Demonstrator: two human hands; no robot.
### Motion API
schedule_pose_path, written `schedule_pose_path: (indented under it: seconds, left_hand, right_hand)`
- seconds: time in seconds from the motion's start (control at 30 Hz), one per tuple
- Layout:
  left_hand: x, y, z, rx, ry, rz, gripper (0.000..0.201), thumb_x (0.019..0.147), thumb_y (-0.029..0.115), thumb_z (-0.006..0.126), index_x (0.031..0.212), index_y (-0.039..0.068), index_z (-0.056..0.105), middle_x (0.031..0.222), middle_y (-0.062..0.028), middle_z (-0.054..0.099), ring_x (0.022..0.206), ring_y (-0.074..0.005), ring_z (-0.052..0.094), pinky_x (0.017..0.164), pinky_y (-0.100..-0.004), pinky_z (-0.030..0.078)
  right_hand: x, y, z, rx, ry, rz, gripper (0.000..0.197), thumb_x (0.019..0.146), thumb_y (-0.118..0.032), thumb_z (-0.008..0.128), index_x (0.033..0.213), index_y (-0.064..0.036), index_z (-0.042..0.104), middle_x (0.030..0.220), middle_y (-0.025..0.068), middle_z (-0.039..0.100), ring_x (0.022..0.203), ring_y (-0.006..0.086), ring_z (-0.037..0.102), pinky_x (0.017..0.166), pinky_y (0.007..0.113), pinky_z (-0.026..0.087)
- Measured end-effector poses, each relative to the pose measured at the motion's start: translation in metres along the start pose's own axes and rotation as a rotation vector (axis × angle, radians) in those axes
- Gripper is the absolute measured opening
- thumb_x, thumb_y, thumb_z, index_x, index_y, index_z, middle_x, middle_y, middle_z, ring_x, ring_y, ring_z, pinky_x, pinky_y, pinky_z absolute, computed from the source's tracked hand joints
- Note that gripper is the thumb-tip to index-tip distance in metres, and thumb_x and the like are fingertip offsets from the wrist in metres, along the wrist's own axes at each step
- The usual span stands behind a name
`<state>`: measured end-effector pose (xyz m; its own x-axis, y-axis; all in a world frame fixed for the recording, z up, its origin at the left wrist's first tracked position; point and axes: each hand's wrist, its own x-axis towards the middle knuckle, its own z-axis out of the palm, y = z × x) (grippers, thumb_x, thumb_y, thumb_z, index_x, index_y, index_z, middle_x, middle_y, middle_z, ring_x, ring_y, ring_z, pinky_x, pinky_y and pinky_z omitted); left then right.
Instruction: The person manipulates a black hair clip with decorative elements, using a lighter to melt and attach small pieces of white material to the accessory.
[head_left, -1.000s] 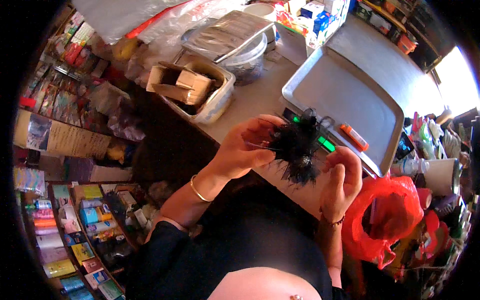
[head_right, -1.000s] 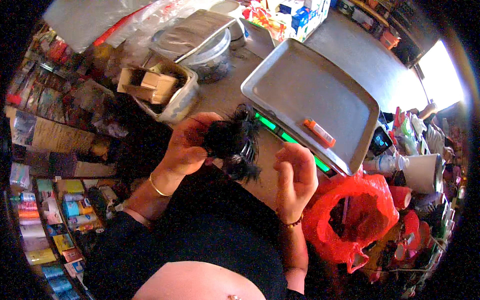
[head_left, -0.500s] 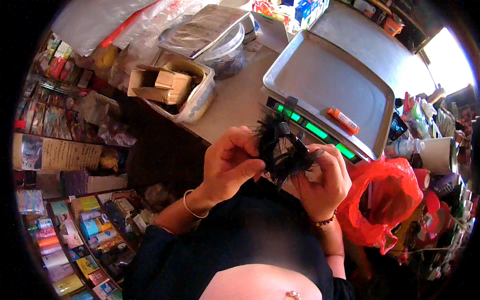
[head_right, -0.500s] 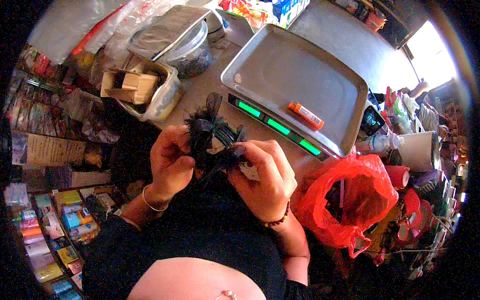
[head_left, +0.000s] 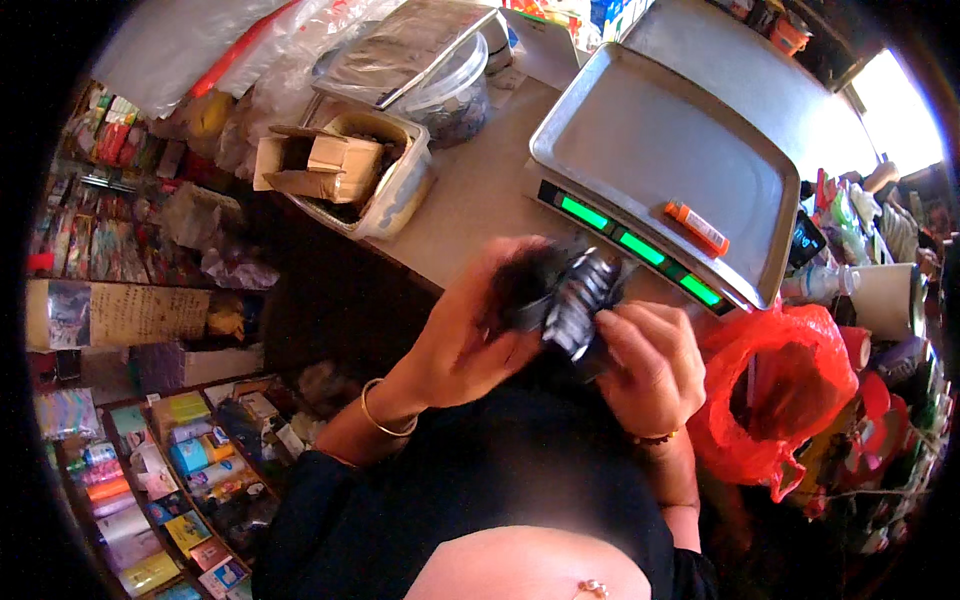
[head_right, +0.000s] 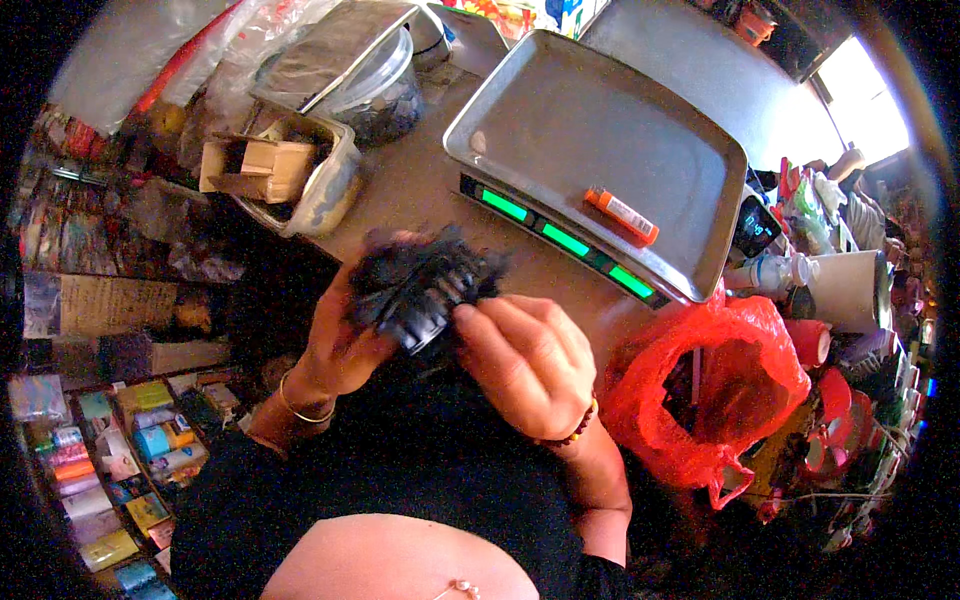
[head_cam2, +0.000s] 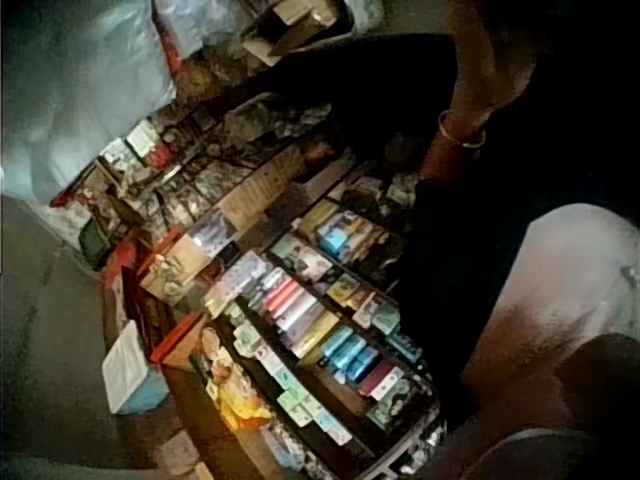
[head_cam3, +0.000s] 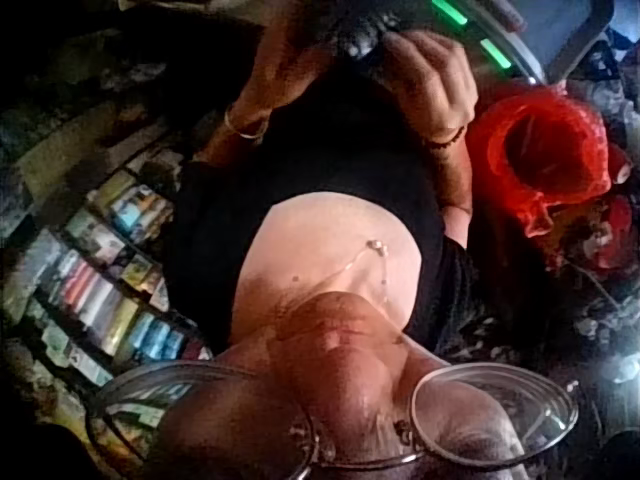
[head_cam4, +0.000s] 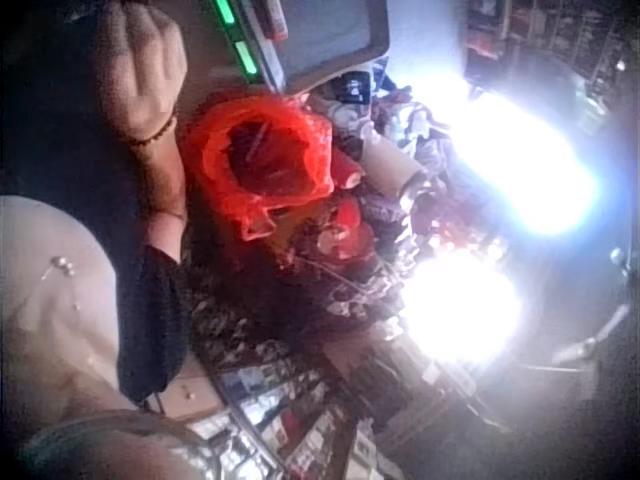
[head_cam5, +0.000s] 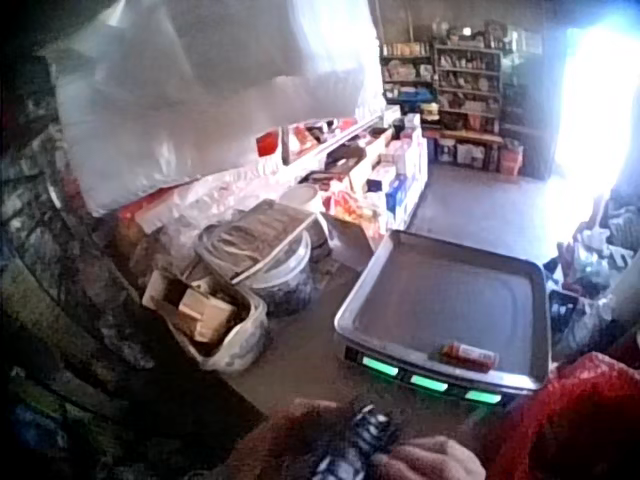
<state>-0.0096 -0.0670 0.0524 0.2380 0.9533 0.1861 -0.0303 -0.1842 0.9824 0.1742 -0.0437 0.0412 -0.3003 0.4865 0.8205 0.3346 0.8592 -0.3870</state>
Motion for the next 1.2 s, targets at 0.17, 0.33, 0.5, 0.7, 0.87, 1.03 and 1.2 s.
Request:
schedule_pose_path:
  seconds: [0.17, 0.33, 0.5, 0.7, 0.87, 1.03, 1.2]
  left_hand:
    - [-0.024, -0.019, -0.001, -0.308, -0.004, -0.2, 0.057, 0.079, 0.01, 0.053, 0.126, -0.006, 0.026, 0.121, -0.0138, 0.037, 0.113, -0.0204, 0.036, 0.098, -0.0318, 0.026]
    - [-0.018, -0.019, 0.008, -0.547, 0.173, -0.301, 0.046, 0.078, 0.009, 0.048, 0.118, -0.006, 0.031, 0.106, -0.0116, 0.037, 0.098, -0.0193, 0.039, 0.092, -0.0288, 0.028]
    - [-0.014, -0.016, 0.006, -0.317, 0.017, -0.105, 0.041, 0.081, 0.016, 0.05, 0.112, -0.006, 0.036, 0.101, -0.0112, 0.038, 0.093, -0.018, 0.039, 0.086, -0.0277, 0.031]
    - [-0.016, -0.015, 0.013, -0.356, 0.087, -0.136, 0.046, 0.081, 0.022, 0.053, 0.114, -0.006, 0.036, 0.101, -0.0114, 0.038, 0.092, -0.0177, 0.04, 0.084, -0.0275, 0.032]
    - [-0.016, -0.018, 0.009, -0.358, 0.083, -0.127, 0.049, 0.081, 0.023, 0.053, 0.116, -0.006, 0.035, 0.103, -0.0116, 0.039, 0.093, -0.0179, 0.04, 0.084, -0.028, 0.032]
    - [-0.016, -0.013, 0.006, -0.409, 0.046, -0.271, 0.048, 0.082, 0.023, 0.053, 0.114, -0.007, 0.035, 0.103, -0.0121, 0.039, 0.095, -0.0192, 0.04, 0.085, -0.0287, 0.032]
    - [-0.012, -0.018, 0.009, -0.306, 0.07, -0.157, 0.043, 0.082, 0.021, 0.052, 0.111, -0.006, 0.036, 0.102, -0.0115, 0.038, 0.092, -0.0183, 0.039, 0.085, -0.028, 0.032]
  right_hand:
    - [-0.001, -0.008, -0.002, 0.015, -0.009, -0.06, 0.03, 0.062, -0.001, 0.067, 0.09, 0.0046, 0.059, 0.081, 0.0129, 0.057, 0.066, 0.0236, 0.057, 0.056, 0.031, 0.049]
    - [-0.001, -0.01, -0.003, 0.043, 0.032, -0.092, 0.028, 0.062, -0.002, 0.067, 0.088, 0.0049, 0.059, 0.081, 0.0132, 0.057, 0.066, 0.023, 0.057, 0.056, 0.031, 0.05]
    - [-0.003, -0.008, -0.003, 0.027, 0.032, -0.073, 0.028, 0.062, -0.004, 0.068, 0.088, 0.0051, 0.059, 0.08, 0.0128, 0.056, 0.066, 0.0232, 0.056, 0.056, 0.032, 0.05]
    - [-0.005, -0.007, -0.004, 0.047, 0.028, -0.088, 0.028, 0.063, -0.003, 0.067, 0.088, 0.0054, 0.059, 0.08, 0.0129, 0.056, 0.066, 0.0235, 0.056, 0.057, 0.033, 0.051]
    - [-0.006, -0.005, -0.002, 0.065, 0.054, -0.095, 0.028, 0.063, -0.002, 0.067, 0.088, 0.0057, 0.058, 0.079, 0.0133, 0.056, 0.066, 0.0237, 0.056, 0.057, 0.033, 0.051]
    - [-0.006, -0.005, -0.002, 0.058, 0.037, -0.061, 0.029, 0.062, -0.003, 0.067, 0.089, 0.0055, 0.058, 0.08, 0.0131, 0.056, 0.066, 0.0237, 0.056, 0.057, 0.033, 0.05]
    - [-0.009, -0.001, 0.0, 0.055, 0.039, -0.047, 0.03, 0.063, -0.005, 0.067, 0.09, 0.0049, 0.059, 0.082, 0.0124, 0.056, 0.068, 0.0235, 0.056, 0.057, 0.033, 0.05]
